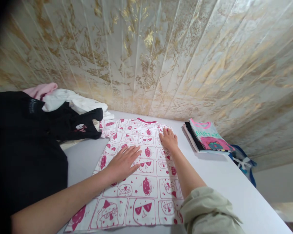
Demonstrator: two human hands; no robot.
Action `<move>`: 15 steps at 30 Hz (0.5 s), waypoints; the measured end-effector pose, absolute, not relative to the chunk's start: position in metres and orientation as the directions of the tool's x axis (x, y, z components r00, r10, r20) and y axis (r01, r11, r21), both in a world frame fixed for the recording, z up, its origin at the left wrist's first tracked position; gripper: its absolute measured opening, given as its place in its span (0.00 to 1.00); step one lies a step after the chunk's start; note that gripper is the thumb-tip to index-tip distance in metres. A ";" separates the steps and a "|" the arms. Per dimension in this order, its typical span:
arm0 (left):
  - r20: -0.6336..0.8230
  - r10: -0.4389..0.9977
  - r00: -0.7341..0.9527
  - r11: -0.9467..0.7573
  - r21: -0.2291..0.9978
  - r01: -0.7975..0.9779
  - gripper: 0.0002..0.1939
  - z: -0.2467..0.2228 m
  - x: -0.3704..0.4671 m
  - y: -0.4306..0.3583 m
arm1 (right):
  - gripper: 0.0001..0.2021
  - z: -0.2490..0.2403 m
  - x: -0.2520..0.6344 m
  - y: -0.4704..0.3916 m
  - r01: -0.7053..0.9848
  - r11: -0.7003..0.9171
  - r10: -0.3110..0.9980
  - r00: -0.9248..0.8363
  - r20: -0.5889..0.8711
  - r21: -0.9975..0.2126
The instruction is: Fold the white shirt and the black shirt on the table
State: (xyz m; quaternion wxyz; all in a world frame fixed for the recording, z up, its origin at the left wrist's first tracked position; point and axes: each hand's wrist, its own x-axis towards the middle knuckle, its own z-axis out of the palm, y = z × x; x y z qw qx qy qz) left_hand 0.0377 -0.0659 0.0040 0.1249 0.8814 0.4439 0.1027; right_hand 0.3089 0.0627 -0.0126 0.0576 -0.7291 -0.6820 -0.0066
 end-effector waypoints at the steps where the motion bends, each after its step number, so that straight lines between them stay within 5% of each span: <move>1: 0.064 0.801 0.595 -0.582 0.318 0.749 0.30 0.004 0.038 -0.067 | 0.29 -0.013 0.312 0.061 0.995 -0.067 0.993 0.073 0.089 -0.074; 9: 0.026 0.736 0.677 -0.631 0.387 0.672 0.32 -0.003 0.047 -0.079 | 0.27 0.001 0.301 0.049 0.993 -0.106 0.988 0.111 0.111 -0.048; 15: 0.060 0.735 0.676 -0.635 0.411 0.654 0.31 -0.002 0.048 -0.080 | 0.28 0.014 0.223 0.036 0.978 0.149 0.981 -0.128 0.143 -0.148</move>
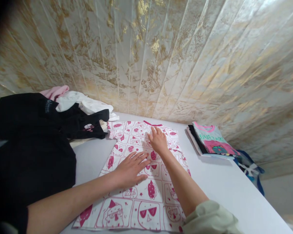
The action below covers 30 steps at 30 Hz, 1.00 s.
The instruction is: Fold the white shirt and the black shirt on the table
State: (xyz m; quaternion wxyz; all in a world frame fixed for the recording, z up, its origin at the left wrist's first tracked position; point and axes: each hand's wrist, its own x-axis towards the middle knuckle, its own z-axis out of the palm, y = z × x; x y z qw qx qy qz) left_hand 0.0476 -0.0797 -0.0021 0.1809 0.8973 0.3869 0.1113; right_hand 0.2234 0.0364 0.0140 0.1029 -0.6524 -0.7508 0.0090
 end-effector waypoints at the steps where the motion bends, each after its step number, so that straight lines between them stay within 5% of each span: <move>1: 0.069 0.734 0.676 -0.637 0.416 0.649 0.30 0.000 0.048 -0.080 | 0.28 0.012 0.213 0.034 0.971 0.178 0.979 -0.158 0.133 -0.161; 6: 0.133 0.745 0.654 -0.616 0.512 0.598 0.16 0.022 0.041 -0.069 | 0.26 -0.005 0.195 0.024 0.970 0.204 0.978 -0.195 0.081 -0.135; 10: 0.214 0.934 0.286 -0.357 0.537 0.764 0.14 0.037 0.013 -0.037 | 0.26 -0.007 0.203 0.023 0.959 0.241 0.969 -0.230 0.086 -0.150; 14: 0.323 0.942 -0.093 -0.030 0.358 0.933 0.14 0.042 -0.023 -0.011 | 0.25 -0.006 0.207 0.023 0.952 0.252 0.967 -0.239 0.092 -0.176; 17: 0.273 0.948 -0.166 0.124 0.166 0.978 0.18 0.040 -0.036 -0.006 | 0.25 -0.006 0.208 0.023 0.946 0.260 0.964 -0.244 0.102 -0.194; 21: 0.224 0.967 -0.121 0.101 0.100 0.990 0.22 0.029 -0.036 -0.008 | 0.25 -0.006 0.209 0.024 0.941 0.259 0.964 -0.241 0.109 -0.216; 30: 0.427 0.903 -0.056 -0.157 0.447 0.881 0.22 0.001 -0.040 0.014 | 0.24 -0.009 0.211 0.027 0.935 0.270 0.961 -0.245 0.128 -0.230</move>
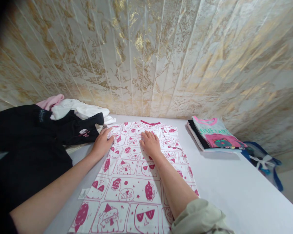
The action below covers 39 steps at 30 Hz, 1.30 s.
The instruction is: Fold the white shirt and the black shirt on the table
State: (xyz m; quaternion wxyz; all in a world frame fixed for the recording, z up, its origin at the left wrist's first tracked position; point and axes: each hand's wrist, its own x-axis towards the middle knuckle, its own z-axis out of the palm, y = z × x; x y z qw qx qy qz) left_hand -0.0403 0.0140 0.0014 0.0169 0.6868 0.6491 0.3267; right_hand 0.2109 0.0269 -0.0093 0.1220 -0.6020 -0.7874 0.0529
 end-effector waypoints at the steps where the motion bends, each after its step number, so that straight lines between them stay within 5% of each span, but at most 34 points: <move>1: 0.458 0.888 -0.027 -0.203 0.445 0.872 0.23 0.001 -0.038 0.013 | 0.24 -0.010 0.211 0.027 0.935 0.270 0.961 -0.246 0.128 -0.231; 8: 0.340 0.832 0.438 -0.542 0.334 0.771 0.26 0.012 -0.008 -0.010 | 0.24 -0.007 0.210 0.026 0.936 0.270 0.961 -0.246 0.129 -0.228; 15: 0.454 0.872 0.182 -0.403 0.457 0.793 0.20 0.015 -0.013 -0.008 | 0.24 -0.005 0.210 0.025 0.935 0.266 0.963 -0.244 0.119 -0.235; 23: 0.241 0.885 0.399 -0.448 0.201 0.871 0.21 0.030 0.006 0.029 | 0.24 -0.006 0.210 0.025 0.931 0.270 0.961 -0.244 0.131 -0.245; 27: 0.074 0.973 0.219 -0.228 0.144 0.963 0.28 0.018 0.015 0.052 | 0.24 -0.006 0.211 0.025 0.926 0.285 0.956 -0.256 0.144 -0.249; 31: 0.085 0.995 0.044 -0.057 0.146 0.988 0.34 -0.002 0.010 0.061 | 0.24 -0.005 0.213 0.024 0.921 0.297 0.952 -0.265 0.153 -0.252; 36: 0.066 0.998 -0.003 -0.008 0.161 0.987 0.34 -0.002 0.011 0.063 | 0.23 -0.003 0.211 0.024 0.925 0.285 0.956 -0.255 0.145 -0.252; 39: 0.185 0.981 0.054 -0.087 0.175 0.981 0.28 0.007 0.016 0.069 | 0.23 -0.003 0.210 0.024 0.922 0.290 0.954 -0.257 0.154 -0.256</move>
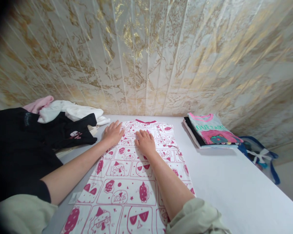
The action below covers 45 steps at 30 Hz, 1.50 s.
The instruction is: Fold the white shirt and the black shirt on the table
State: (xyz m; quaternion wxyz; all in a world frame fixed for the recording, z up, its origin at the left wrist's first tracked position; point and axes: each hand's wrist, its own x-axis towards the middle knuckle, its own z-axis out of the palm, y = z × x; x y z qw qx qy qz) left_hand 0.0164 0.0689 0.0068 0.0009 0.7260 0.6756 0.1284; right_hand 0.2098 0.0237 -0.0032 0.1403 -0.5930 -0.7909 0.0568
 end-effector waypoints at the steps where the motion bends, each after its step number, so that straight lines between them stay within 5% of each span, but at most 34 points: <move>1: 0.230 0.967 0.107 -0.149 0.174 0.973 0.25 0.009 0.018 0.072 | 0.23 -0.004 0.210 0.024 0.922 0.291 0.953 -0.258 0.157 -0.255; 5: 0.207 0.938 0.278 -0.316 0.178 0.932 0.23 0.005 0.019 0.085 | 0.23 -0.006 0.210 0.025 0.926 0.283 0.956 -0.250 0.154 -0.252; 22: 0.145 0.950 0.277 -0.299 0.153 0.942 0.28 -0.007 0.017 0.089 | 0.24 -0.003 0.210 0.024 0.924 0.278 0.959 -0.250 0.134 -0.261; 30: 0.287 0.939 -0.190 0.080 0.354 0.932 0.23 -0.006 0.011 0.088 | 0.23 -0.001 0.210 0.024 0.923 0.275 0.960 -0.248 0.131 -0.270; 45: 0.156 0.921 -0.357 0.245 0.480 0.842 0.14 0.005 -0.004 0.132 | 0.23 -0.006 0.210 0.025 0.920 0.280 0.958 -0.247 0.149 -0.275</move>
